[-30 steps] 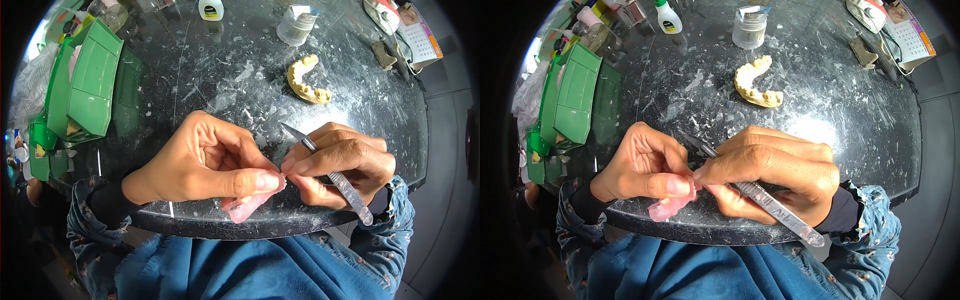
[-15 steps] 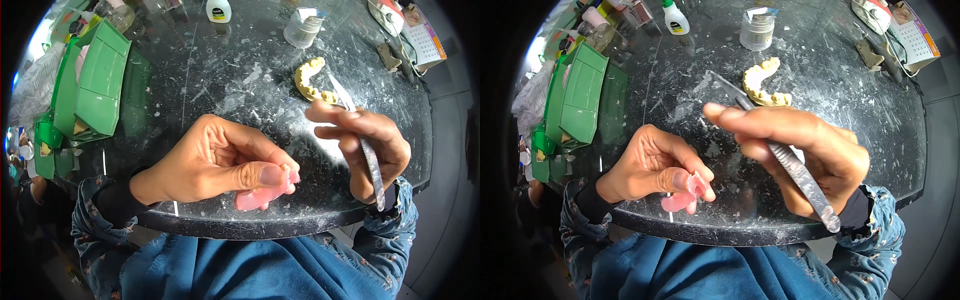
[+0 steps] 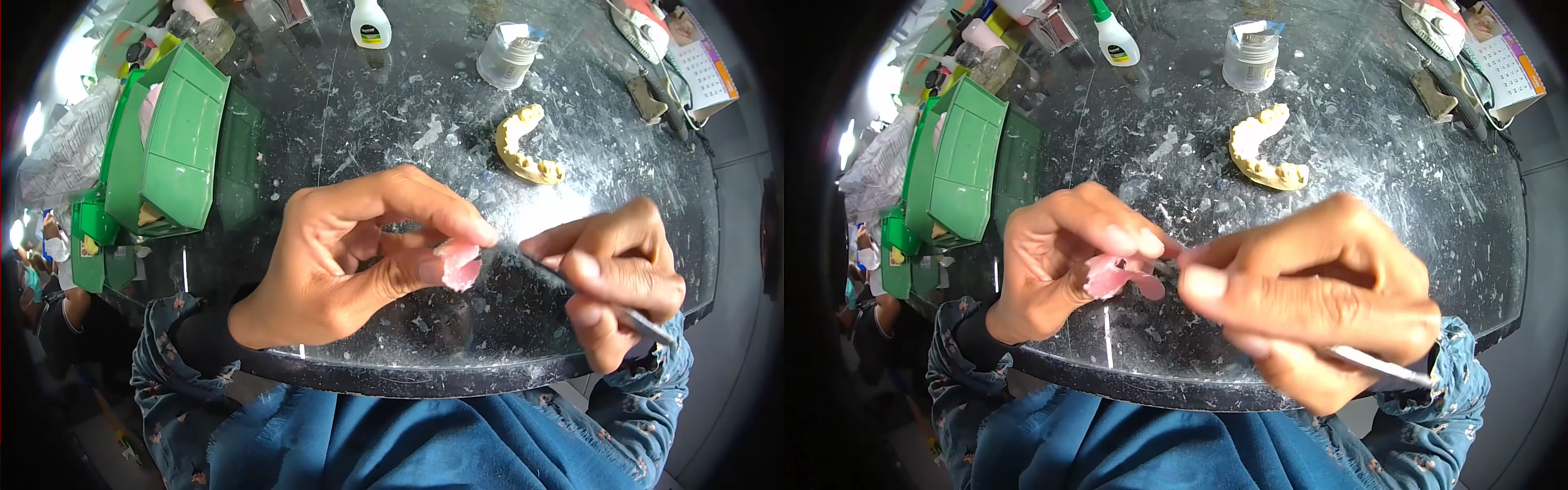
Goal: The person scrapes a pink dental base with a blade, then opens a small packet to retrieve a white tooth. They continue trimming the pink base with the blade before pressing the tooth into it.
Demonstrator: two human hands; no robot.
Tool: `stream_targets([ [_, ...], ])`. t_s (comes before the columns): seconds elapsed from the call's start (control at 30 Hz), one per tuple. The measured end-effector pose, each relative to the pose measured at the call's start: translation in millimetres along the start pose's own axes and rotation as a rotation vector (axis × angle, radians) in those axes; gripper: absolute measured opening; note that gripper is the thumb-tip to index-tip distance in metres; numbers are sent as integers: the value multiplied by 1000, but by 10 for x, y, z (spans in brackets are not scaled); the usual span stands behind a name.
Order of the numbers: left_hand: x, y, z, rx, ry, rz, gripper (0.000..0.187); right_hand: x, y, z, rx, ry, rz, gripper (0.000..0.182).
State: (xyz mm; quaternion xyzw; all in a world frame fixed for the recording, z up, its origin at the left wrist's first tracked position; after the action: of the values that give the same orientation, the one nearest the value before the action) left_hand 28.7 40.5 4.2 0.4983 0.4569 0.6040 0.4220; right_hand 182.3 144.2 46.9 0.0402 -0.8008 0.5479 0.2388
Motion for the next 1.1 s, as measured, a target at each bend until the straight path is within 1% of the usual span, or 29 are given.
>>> stream_targets([
  [0.1, -4, 76, -2, 119, 36, 91, 17, -37, 36, 35, 161, 50, -91, 14],
  [0.2, -8, 87, 4, 178, 23, 167, 15, -65, 59, 64, 244, 85, -102, 18],
  [0.27, -20, 70, 20, 115, 53, 121, 16, -68, 64, 78, 229, 99, -96, 19],
  [0.33, -18, 71, 25, 91, 40, 99, 17, -59, 65, 70, 213, 81, -93, 20],
  [0.47, 3, 107, 28, 114, -33, 95, 22, -41, 58, 58, 192, 58, -72, 21],
  [0.63, -10, 71, 36, 68, -35, 79, 28, -40, 64, 59, 151, 93, -45, 22],
  [0.83, -14, 70, 36, 66, -46, 55, 29, -33, 82, 54, 125, 81, 1, 24],
  [0.97, -8, 89, 34, 79, -61, 40, 31, -41, 91, 58, 224, 101, -25, 26],
  [1.1, -22, 60, 57, -55, 31, -60, 32, -20, 141, 43, 353, 112, 13, 27],
])
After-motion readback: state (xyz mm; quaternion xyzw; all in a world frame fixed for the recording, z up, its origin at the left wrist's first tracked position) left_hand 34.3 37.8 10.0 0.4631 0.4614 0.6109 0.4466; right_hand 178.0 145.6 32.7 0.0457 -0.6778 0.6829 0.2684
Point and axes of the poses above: each hand's wrist, its own x-axis towards the middle knuckle, its own z-axis out of the palm, y = z × x, the point moved 5 cm from there along x, towards the middle knuckle, and after that the axes turned 8 degrees about x, right-handed, at the moved point
